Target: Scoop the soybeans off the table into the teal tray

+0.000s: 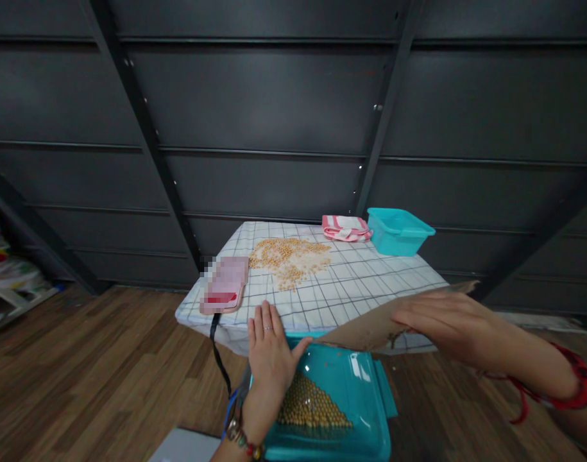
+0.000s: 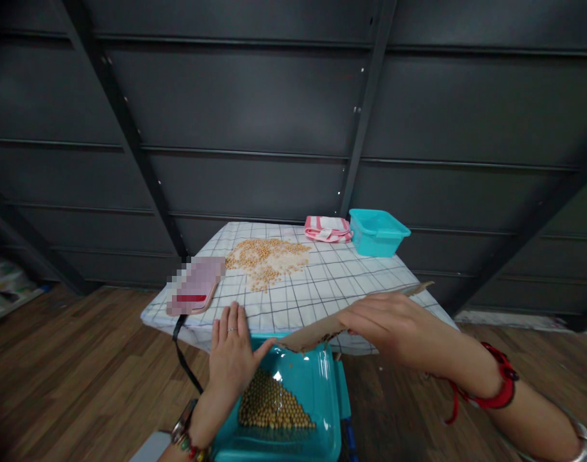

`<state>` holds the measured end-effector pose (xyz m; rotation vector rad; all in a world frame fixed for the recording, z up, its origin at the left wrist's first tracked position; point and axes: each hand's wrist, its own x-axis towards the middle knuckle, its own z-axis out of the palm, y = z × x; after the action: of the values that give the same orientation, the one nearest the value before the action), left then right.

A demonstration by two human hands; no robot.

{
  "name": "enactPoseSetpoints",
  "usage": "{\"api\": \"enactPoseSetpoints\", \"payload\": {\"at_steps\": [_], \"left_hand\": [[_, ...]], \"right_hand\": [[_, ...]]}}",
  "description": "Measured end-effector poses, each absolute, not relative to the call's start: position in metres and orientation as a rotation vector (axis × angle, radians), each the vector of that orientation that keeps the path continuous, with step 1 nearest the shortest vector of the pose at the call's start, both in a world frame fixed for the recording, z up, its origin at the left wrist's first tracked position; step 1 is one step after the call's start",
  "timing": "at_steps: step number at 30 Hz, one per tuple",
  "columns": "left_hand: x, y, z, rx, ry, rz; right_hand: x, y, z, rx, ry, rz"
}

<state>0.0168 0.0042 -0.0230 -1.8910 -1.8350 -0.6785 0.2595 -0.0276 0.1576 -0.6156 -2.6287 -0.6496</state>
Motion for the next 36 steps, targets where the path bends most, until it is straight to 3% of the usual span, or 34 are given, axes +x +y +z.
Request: {"api": "enactPoseSetpoints", "payload": {"at_steps": [12, 36], "left_hand": [[0.016, 0.003, -0.020, -1.915, -1.848, -0.700], [0.016, 0.001, -0.016, -1.893, -1.851, -0.695]], "right_hand": [[0.250, 0.038, 0.133, -0.653, -2.500, -1.058], [0.207, 0.060, 0.116, -0.536, -2.501, -1.004]]}}
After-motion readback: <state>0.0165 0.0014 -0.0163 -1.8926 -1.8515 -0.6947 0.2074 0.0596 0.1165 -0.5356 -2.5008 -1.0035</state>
